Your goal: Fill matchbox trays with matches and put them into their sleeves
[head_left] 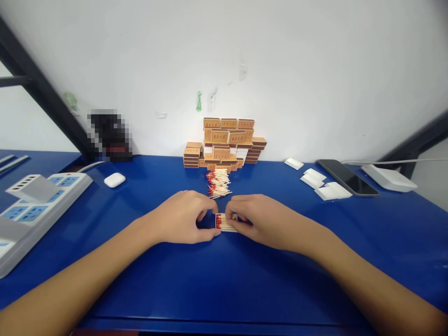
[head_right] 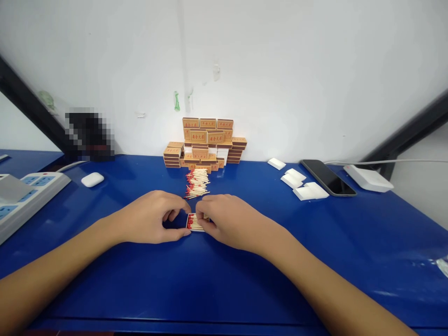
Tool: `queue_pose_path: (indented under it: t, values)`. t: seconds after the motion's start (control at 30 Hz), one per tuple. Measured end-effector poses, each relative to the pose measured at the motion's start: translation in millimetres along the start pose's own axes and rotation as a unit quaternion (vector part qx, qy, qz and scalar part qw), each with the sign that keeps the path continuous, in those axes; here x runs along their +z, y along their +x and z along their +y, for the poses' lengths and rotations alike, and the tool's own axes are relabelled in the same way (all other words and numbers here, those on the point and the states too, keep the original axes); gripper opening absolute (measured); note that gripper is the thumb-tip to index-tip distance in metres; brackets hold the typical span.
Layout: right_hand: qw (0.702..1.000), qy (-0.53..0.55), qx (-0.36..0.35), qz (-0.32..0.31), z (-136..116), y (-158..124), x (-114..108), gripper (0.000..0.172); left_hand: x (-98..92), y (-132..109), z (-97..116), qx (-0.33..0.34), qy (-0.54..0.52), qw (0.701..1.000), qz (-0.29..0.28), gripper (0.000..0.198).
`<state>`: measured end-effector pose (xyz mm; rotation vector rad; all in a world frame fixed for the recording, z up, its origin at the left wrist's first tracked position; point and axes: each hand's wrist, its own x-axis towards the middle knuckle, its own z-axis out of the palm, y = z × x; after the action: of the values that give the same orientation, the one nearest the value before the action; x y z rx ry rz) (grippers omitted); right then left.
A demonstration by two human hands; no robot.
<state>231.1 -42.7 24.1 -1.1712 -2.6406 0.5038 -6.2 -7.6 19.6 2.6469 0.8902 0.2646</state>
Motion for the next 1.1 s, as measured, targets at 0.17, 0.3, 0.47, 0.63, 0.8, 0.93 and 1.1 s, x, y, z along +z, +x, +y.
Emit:
queue_pose_path:
  t: [0.17,0.3,0.47,0.63,0.8,0.93,1.1]
  values:
    - [1.0,0.01,-0.011,0.0,0.6,-0.8,-1.1,0.015,0.6,-0.6,-0.7,0.002,-0.007,1.0,0.005,0.025]
    - [1.0,0.013,-0.002,-0.013,-0.5,-1.3,-2.5,0.014,0.5,-0.8,-0.6,0.004,-0.009,1.0,0.01,0.024]
    - [1.0,0.007,0.017,-0.018,-5.8,-0.8,-4.7,0.013,0.0,-0.7,-0.1,-0.003,-0.007,1.0,0.005,0.025]
    - [1.0,0.013,0.012,-0.022,-6.9,0.1,-3.6,0.013,0.1,-0.6,0.2,0.002,-0.012,1.0,0.005,0.024]
    - [1.0,0.0,0.017,-0.023,-6.4,0.3,-2.5,0.016,-0.2,-0.4,0.6,0.002,-0.008,1.0,0.008,0.023]
    - [0.999,-0.002,0.022,-0.034,-6.9,1.0,-2.1,0.018,0.0,-0.6,0.0,0.001,-0.011,1.0,0.006,0.024]
    - [0.999,-0.008,0.028,-0.032,-6.7,0.4,-2.4,0.017,0.2,-0.2,0.0,0.0,-0.006,1.0,0.002,0.024]
